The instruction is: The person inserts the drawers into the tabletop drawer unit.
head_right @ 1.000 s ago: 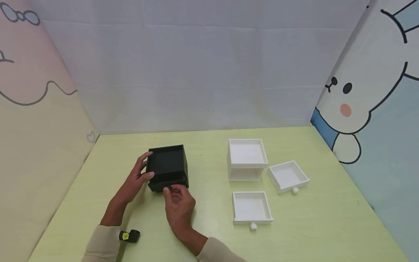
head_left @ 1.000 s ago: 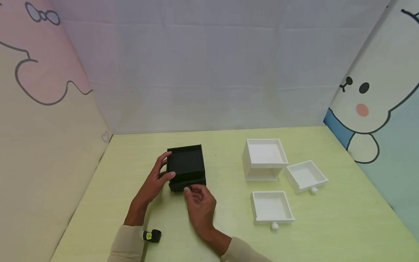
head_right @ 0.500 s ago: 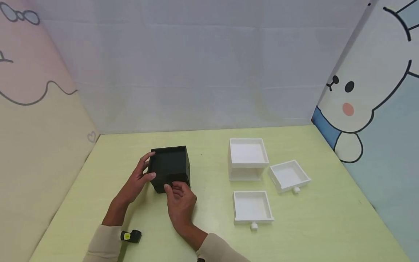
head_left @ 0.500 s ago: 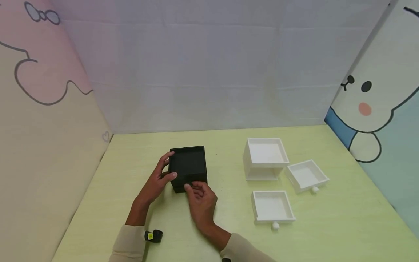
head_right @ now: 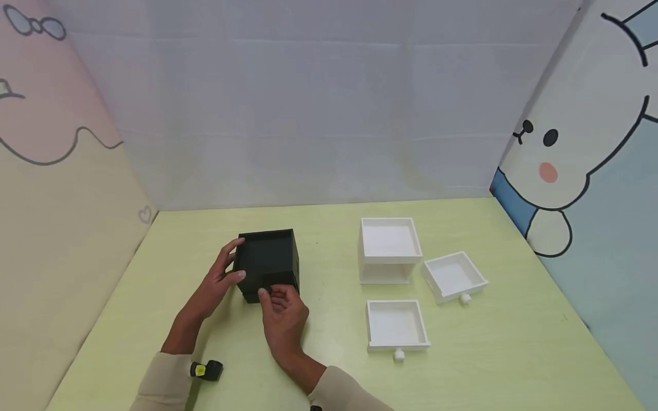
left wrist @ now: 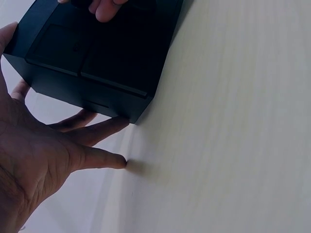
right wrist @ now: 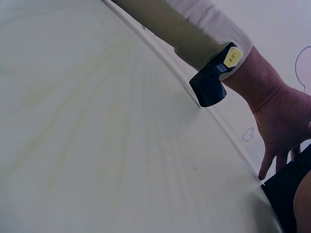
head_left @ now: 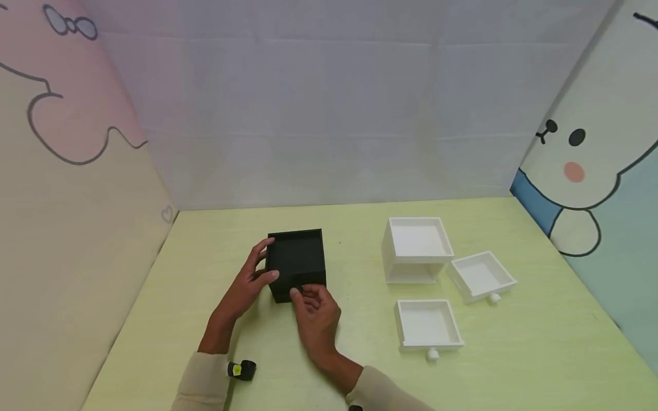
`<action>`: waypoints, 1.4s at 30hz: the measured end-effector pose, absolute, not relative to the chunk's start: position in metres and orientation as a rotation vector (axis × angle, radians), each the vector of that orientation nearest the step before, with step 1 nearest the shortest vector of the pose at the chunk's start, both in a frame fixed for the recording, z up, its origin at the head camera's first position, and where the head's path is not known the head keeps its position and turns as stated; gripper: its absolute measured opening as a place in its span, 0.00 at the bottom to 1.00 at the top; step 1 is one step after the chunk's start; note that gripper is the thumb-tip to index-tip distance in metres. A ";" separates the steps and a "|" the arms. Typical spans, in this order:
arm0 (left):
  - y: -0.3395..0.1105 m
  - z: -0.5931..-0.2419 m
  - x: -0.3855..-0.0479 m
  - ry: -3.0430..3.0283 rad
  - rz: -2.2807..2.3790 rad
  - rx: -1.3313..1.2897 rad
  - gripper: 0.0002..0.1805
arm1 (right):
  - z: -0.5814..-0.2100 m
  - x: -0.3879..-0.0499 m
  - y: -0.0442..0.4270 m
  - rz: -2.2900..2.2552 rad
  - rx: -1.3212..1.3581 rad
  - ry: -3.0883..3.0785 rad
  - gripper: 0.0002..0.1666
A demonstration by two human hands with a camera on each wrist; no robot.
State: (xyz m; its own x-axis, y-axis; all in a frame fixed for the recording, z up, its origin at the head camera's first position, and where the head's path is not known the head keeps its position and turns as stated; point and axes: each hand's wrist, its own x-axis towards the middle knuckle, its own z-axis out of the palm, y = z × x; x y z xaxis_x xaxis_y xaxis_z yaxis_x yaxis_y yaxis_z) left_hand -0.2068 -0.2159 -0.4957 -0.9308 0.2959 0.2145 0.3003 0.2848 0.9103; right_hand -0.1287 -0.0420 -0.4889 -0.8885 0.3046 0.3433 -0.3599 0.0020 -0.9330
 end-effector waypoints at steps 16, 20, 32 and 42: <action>-0.218 -0.496 -0.211 -2.499 -1.793 -0.577 0.36 | -0.511 -0.141 -0.045 1.854 0.056 -1.925 0.11; -0.220 -0.498 -0.210 -2.505 -1.786 -0.577 0.37 | -0.522 -0.143 -0.043 1.903 0.073 -1.944 0.11; -0.216 -0.495 -0.209 -2.502 -1.773 -0.577 0.36 | -0.507 -0.134 -0.018 1.930 0.071 -1.969 0.09; -0.218 -0.497 -0.210 -2.513 -1.748 -0.589 0.36 | -0.498 -0.123 0.011 1.661 0.232 -1.899 0.04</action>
